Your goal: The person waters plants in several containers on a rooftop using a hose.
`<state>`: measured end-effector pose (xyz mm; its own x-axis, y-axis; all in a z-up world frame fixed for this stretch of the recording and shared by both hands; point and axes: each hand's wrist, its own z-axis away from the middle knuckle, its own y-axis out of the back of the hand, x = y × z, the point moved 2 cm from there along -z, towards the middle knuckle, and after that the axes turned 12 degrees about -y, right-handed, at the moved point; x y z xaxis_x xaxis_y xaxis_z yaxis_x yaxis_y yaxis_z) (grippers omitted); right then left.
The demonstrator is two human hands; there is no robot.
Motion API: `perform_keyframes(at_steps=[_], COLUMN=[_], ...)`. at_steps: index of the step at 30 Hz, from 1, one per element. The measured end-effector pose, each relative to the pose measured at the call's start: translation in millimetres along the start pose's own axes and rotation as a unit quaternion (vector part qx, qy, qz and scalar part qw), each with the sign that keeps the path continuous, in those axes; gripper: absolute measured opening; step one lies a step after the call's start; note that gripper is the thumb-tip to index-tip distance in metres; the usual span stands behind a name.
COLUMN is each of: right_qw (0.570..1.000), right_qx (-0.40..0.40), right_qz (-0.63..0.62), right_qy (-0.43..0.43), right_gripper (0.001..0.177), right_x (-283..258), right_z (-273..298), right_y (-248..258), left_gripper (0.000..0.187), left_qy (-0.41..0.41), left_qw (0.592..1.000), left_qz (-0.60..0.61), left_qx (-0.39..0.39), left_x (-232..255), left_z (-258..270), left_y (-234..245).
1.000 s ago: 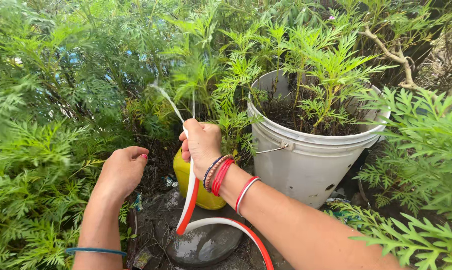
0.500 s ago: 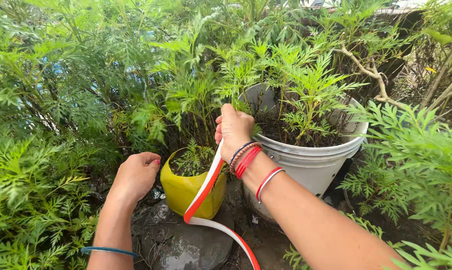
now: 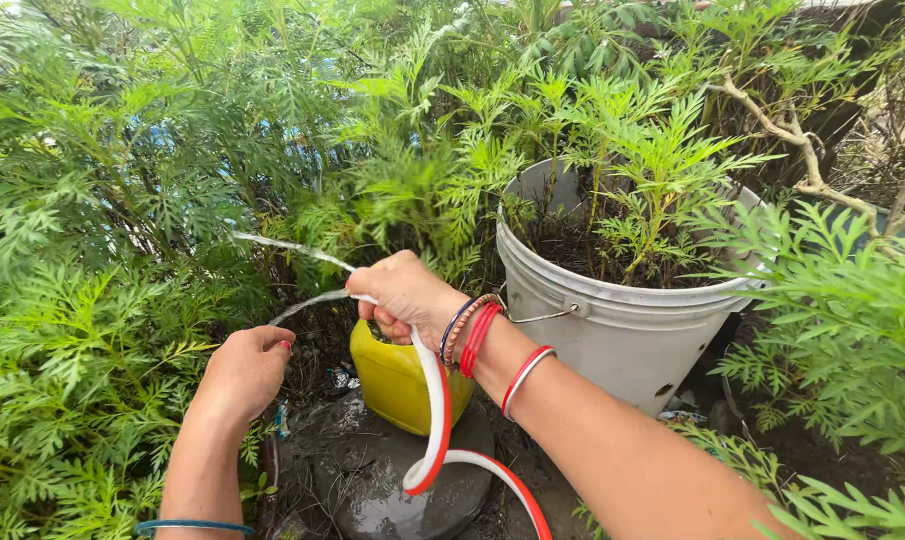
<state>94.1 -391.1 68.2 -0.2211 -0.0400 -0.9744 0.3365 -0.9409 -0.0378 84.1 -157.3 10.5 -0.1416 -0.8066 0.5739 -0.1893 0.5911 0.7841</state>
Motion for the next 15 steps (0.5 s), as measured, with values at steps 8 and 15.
perform_keyframes(at_steps=[8, 15], right_qw=[0.967, 0.978], right_qx=[0.080, 0.029], right_qz=[-0.184, -0.162], right_qy=[0.155, 0.131], right_gripper=[0.035, 0.035], right_x=[-3, 0], right_z=[0, 0], right_y=[6, -31], left_gripper=[0.035, 0.034], left_qy=[0.013, 0.023], left_qw=[1.000, 1.000], left_qz=[0.006, 0.013], left_qx=[-0.001, -0.008], left_x=[-3, -8], left_z=[5, 9], left_y=[4, 1])
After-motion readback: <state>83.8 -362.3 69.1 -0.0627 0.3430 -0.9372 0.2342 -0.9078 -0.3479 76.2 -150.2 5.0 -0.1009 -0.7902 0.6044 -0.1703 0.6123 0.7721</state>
